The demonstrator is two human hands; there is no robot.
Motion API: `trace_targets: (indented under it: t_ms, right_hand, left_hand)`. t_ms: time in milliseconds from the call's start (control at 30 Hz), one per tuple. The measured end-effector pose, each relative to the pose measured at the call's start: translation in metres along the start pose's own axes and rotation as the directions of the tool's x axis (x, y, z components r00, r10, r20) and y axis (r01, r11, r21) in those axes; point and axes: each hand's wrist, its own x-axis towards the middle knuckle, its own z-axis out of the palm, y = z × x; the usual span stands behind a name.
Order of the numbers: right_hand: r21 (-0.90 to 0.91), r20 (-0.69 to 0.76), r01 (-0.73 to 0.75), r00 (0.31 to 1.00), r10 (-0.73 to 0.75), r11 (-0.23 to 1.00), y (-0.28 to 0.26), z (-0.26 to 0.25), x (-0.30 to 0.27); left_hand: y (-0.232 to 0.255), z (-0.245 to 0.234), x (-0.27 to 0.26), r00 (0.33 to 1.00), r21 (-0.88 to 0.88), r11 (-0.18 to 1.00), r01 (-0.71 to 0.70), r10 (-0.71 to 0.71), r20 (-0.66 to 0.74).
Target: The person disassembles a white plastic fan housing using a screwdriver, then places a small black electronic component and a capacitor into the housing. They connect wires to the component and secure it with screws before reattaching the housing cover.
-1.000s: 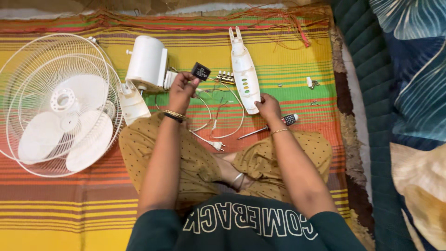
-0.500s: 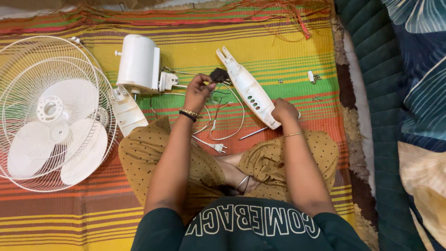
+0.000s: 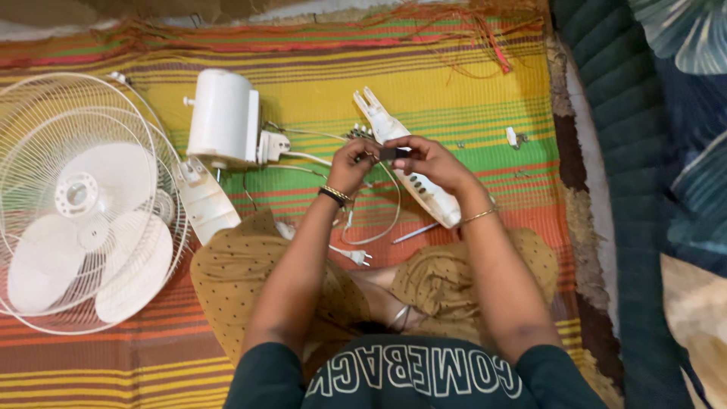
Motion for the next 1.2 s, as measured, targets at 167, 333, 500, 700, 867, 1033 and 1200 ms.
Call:
trace_targets:
  t_ms: [167,333,500,700,867,1033,1200]
  right_hand:
    - [-0.313,-0.134,0.153,0.97,-0.202,0.938,0.012,-0.008,0.032]
    - [-0.77,-0.408,-0.025,0.788,-0.461,0.638,0.027,0.013,0.036]
    - [-0.773,-0.484,-0.099,0.73,-0.482,0.626,0.022,0.014,0.046]
    - [-0.761,-0.398,0.15,0.662,-0.636,0.632,0.018,0.014,0.048]
    - [-0.767,-0.446,0.072,0.654,-0.611,0.637,0.019,0.013,0.05]
    - [-0.74,-0.585,-0.164,0.637,-0.503,0.652,0.016,0.004,0.046]
    - [-0.829,-0.501,-0.262,0.742,-0.446,0.495,0.017,0.0,0.048]
  left_hand:
    - [0.033,0.008,0.004,0.992,0.33,0.94,-0.084,0.11,-0.06]
    - [0.039,0.013,-0.005,0.954,0.513,0.809,0.287,-0.288,-0.079]
    - [0.028,0.021,-0.012,0.958,0.639,0.73,0.242,-0.284,-0.039]
    - [0.02,0.017,-0.01,0.938,0.647,0.694,0.316,-0.332,-0.102]
    - [0.003,0.012,-0.001,0.937,0.605,0.716,0.348,-0.239,-0.256]
    - [0.003,0.021,0.029,0.919,0.508,0.816,0.275,-0.068,-0.388]
    - [0.002,0.022,0.042,0.924,0.585,0.753,0.302,-0.08,-0.375]
